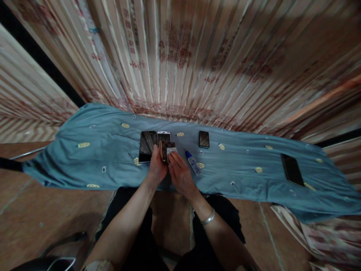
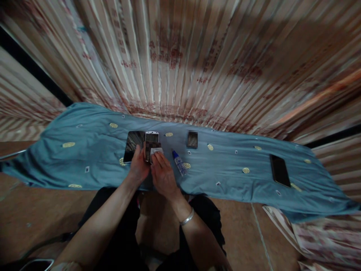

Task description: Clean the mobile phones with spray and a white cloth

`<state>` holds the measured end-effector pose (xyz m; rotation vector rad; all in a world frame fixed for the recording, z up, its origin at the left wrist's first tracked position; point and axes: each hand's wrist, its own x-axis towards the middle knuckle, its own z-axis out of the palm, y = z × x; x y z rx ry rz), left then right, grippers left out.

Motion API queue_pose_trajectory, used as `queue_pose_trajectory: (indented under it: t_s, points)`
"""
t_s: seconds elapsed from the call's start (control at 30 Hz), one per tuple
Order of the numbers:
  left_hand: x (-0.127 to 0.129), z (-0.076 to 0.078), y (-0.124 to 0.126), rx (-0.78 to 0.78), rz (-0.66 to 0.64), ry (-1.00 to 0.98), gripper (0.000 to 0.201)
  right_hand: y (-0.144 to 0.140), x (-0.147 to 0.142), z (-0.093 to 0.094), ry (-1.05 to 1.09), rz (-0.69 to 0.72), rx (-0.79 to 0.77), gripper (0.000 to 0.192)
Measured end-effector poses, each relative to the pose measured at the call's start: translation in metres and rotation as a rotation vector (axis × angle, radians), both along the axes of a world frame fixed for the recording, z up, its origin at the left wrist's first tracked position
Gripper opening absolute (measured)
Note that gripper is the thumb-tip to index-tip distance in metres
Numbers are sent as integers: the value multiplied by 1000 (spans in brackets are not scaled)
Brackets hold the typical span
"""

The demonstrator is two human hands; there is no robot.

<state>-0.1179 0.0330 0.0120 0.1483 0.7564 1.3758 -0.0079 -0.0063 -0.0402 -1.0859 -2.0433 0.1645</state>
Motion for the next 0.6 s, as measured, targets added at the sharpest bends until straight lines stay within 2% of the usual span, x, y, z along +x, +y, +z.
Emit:
queue_pose_trajectory:
  t_s: [0.27, 0.6]
  points:
    - [3, -7, 0, -35, 11, 7, 34, -3, -4, 5, 38, 52, -16, 48]
    - [12, -14, -1, -50, 21, 31, 29, -2, -1, 2, 40, -44, -73, 47]
